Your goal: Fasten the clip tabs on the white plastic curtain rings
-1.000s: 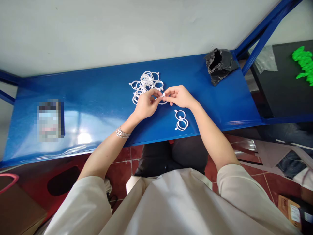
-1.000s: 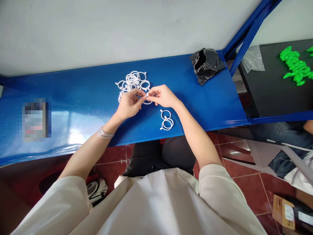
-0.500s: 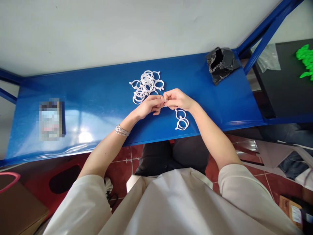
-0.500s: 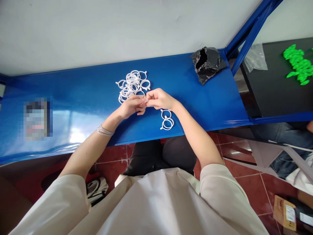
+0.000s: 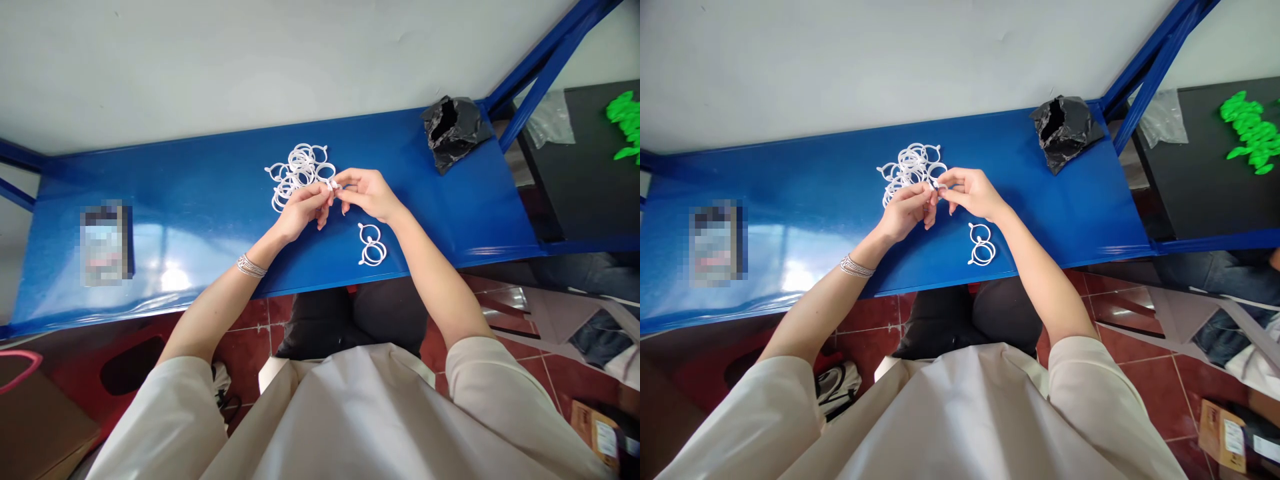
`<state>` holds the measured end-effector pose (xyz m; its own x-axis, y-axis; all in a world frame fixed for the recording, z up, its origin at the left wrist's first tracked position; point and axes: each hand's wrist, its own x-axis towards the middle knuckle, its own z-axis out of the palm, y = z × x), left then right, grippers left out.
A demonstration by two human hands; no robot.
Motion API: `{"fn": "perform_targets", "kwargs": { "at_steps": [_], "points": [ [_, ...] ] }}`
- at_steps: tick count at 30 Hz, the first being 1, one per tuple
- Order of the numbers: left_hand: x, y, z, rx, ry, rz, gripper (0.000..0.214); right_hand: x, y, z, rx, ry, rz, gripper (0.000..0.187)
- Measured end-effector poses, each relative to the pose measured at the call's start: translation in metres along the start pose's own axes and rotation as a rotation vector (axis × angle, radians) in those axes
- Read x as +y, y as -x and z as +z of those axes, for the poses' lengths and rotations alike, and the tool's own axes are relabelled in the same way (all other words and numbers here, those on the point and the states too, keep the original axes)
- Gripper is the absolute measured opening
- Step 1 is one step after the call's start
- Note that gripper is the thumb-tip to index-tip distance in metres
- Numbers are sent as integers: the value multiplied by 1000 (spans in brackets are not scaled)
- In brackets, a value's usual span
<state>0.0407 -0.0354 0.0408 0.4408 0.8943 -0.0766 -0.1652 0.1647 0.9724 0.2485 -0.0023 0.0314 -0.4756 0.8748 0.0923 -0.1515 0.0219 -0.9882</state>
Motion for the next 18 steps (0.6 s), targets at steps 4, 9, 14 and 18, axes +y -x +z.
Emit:
{"fn": "perform_targets", "kwargs": {
  "at_steps": [4, 9, 14, 18],
  "points": [
    [-3, 0, -1, 59, -102, 51, 46, 1, -1, -1, 61, 23, -11, 50],
    [-7, 0, -1, 139, -208, 154, 50, 0, -1, -1, 26, 21, 9, 61],
    [-9, 1, -2, 168, -320, 264, 57, 0, 0, -2, -38, 33, 57, 52],
    [-8, 4, -2, 171, -497, 329, 60, -3, 2, -4, -96, 80, 111, 38]
  ]
}}
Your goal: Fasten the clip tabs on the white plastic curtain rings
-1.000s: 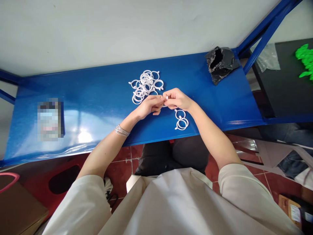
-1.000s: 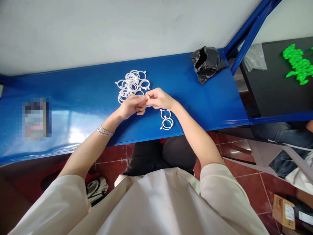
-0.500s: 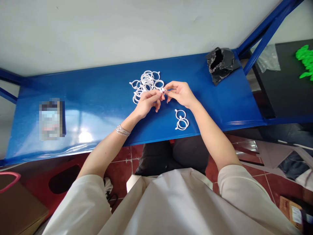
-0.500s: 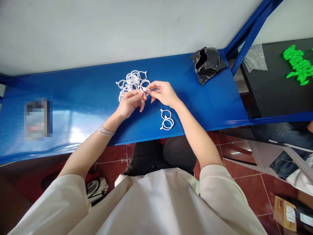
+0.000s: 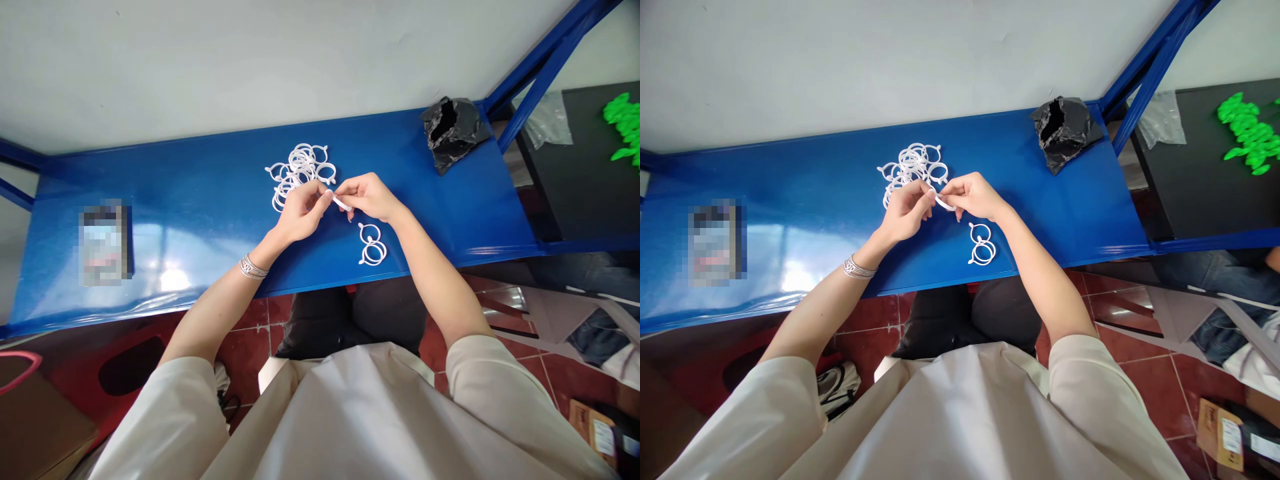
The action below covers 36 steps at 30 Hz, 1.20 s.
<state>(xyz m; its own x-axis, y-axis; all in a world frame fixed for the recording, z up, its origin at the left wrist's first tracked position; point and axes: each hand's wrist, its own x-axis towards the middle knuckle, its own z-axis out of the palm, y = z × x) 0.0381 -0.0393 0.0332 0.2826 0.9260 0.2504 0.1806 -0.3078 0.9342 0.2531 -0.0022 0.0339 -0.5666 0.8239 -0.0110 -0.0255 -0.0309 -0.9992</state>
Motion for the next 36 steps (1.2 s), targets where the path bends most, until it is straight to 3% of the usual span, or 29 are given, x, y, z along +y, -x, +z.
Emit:
{"fn": "perform_targets", "kwargs": {
  "at_steps": [7, 12, 14, 23, 27, 33, 36],
  "points": [
    [3, 1, 0, -39, -75, 23, 65, -4, 2, -1, -46, 46, 32, 26],
    [7, 0, -2, 17, -101, 37, 65, -8, 3, 1, -47, 12, 36, 62],
    [7, 0, -3, 38, -118, 36, 64, -12, 4, 2, -64, 24, 40, 67],
    [8, 3, 4, 1, -111, 44, 67, -4, 3, 6, -3, 163, -72, 40],
    [11, 4, 4, -24, -80, 29, 66, -1, 3, 7, 8, 237, -162, 40],
    [9, 4, 4, -37, -32, -8, 65, -4, 5, 9, -13, 281, -150, 44],
    [6, 3, 4, 9, -9, -20, 65, -4, 5, 10, 48, 261, -144, 45]
  ]
}}
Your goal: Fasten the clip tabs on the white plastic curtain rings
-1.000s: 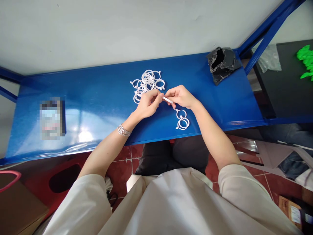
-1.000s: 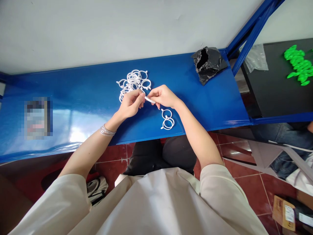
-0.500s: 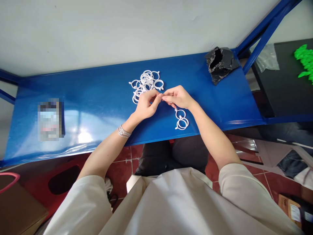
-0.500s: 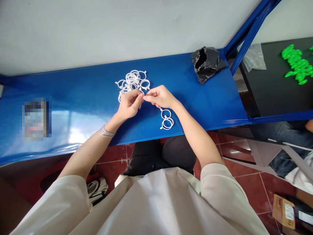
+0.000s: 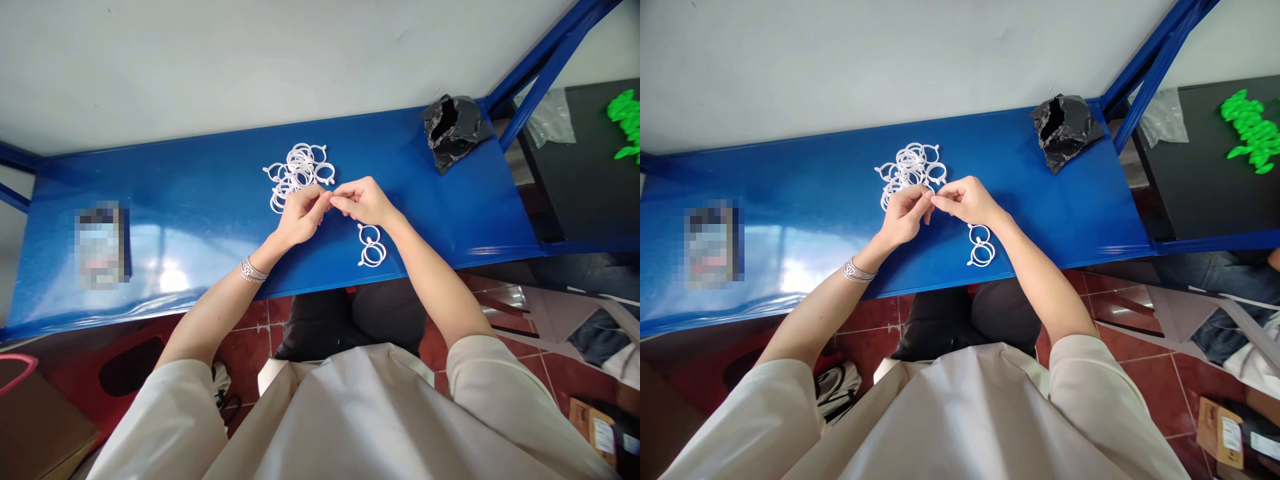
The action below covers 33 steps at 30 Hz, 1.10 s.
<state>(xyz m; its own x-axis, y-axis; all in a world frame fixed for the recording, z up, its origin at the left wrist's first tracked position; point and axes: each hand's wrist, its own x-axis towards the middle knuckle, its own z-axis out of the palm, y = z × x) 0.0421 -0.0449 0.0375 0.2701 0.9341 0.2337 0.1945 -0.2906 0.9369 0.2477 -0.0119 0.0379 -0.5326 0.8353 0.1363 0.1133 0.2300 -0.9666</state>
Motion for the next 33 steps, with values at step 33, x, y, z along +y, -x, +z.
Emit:
{"fn": "perform_targets", "kwargs": {
  "at_steps": [33],
  "points": [
    [-48, -16, -27, 336, -694, 107, 10, 21, -7, -11, 330, 269, 29, 22]
  ]
}}
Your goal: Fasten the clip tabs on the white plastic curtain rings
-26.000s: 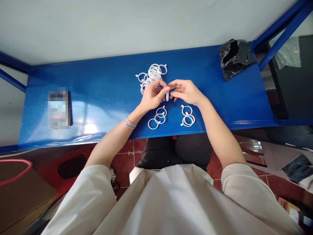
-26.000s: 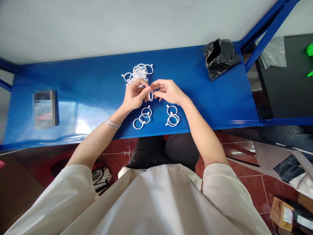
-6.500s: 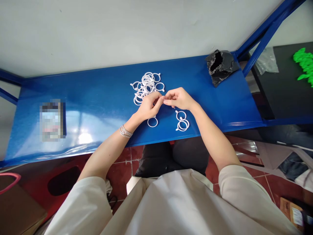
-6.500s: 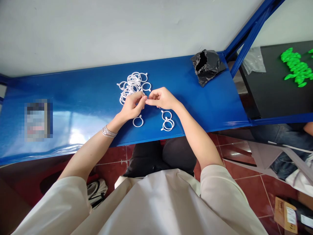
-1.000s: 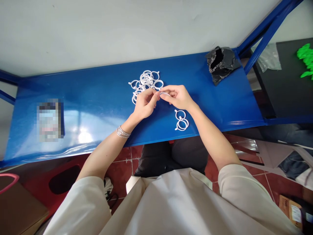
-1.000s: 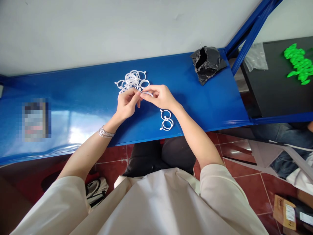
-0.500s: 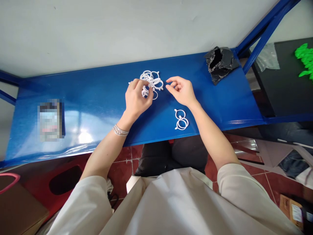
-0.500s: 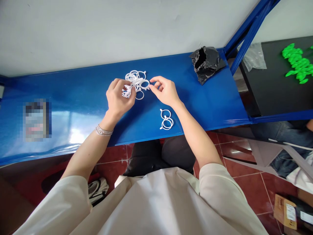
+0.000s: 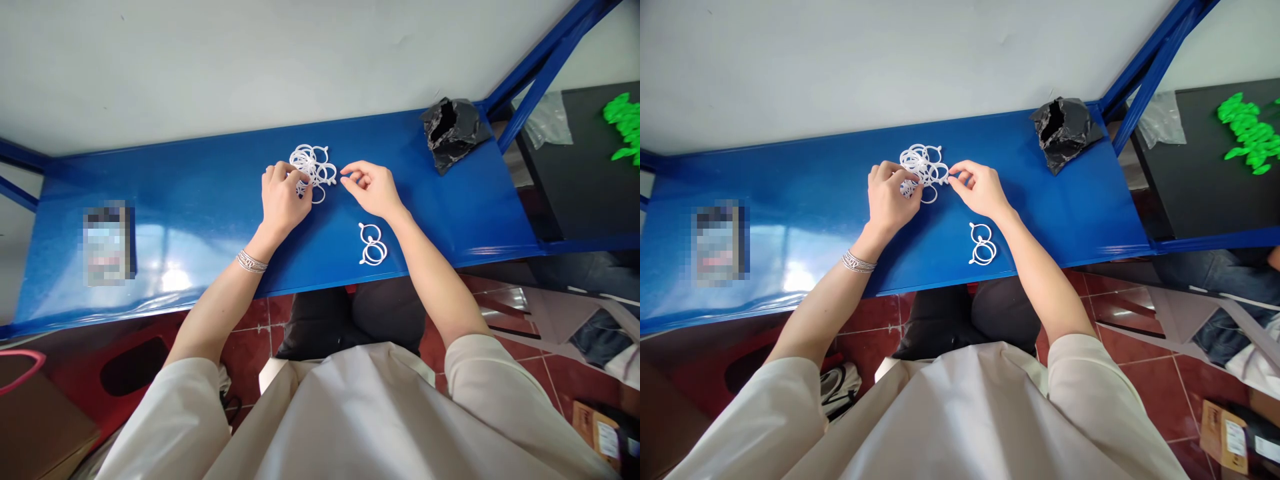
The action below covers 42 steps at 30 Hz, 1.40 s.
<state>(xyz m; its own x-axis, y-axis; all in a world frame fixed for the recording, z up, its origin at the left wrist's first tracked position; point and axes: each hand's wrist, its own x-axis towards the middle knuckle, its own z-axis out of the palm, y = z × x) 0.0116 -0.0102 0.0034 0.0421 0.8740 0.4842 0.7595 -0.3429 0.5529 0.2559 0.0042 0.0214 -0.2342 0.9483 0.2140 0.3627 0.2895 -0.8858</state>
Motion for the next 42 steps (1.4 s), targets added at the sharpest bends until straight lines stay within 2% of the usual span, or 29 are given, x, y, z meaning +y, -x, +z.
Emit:
{"fn": "perform_targets", "kwargs": {
  "at_steps": [5, 7, 10, 13, 16, 18, 20, 25, 29, 32, 35, 39, 42],
  "points": [
    [11, 0, -8, -100, -131, -42, 16, -6, -1, -13, -24, 52, 47, 36],
    [14, 1, -9, -114, -143, -31, 18, -12, -1, -28, -155, 42, 88, 41],
    [15, 2, -8, -119, -130, 2, 20, -19, 0, -54, -567, 41, 169, 47],
    [14, 3, -5, -130, -117, 23, 19, -22, 0, -71, -715, 119, 236, 43],
    [15, 5, -3, -144, -103, 37, 19, -22, 0, -75, -784, 236, 276, 32],
    [16, 7, -1, -150, -91, 49, 18, -23, -1, -71, -791, 303, 279, 22],
    [16, 8, 0, -151, -78, 65, 17, -23, 0, -65, -730, 325, 256, 14],
    [20, 10, 0, -142, -60, 90, 13, -18, 3, -44, -344, 184, 141, 16],
    [33, 10, -7, -124, 50, 117, 6, -17, 4, -21, -242, 43, 96, 17],
    [43, 12, -10, -188, 234, 68, 15, -17, 5, -8, -212, -42, 47, 17],
    [47, 15, -7, -288, 382, -34, 28, -14, 6, -2, -229, -143, 57, 20],
    [44, 14, -4, -379, 578, -191, 43, -11, 7, -1, -316, -285, 154, 22],
    [48, 11, -8, -521, 809, -271, 55, -13, 7, -3, -406, -408, 144, 25]
  ]
}}
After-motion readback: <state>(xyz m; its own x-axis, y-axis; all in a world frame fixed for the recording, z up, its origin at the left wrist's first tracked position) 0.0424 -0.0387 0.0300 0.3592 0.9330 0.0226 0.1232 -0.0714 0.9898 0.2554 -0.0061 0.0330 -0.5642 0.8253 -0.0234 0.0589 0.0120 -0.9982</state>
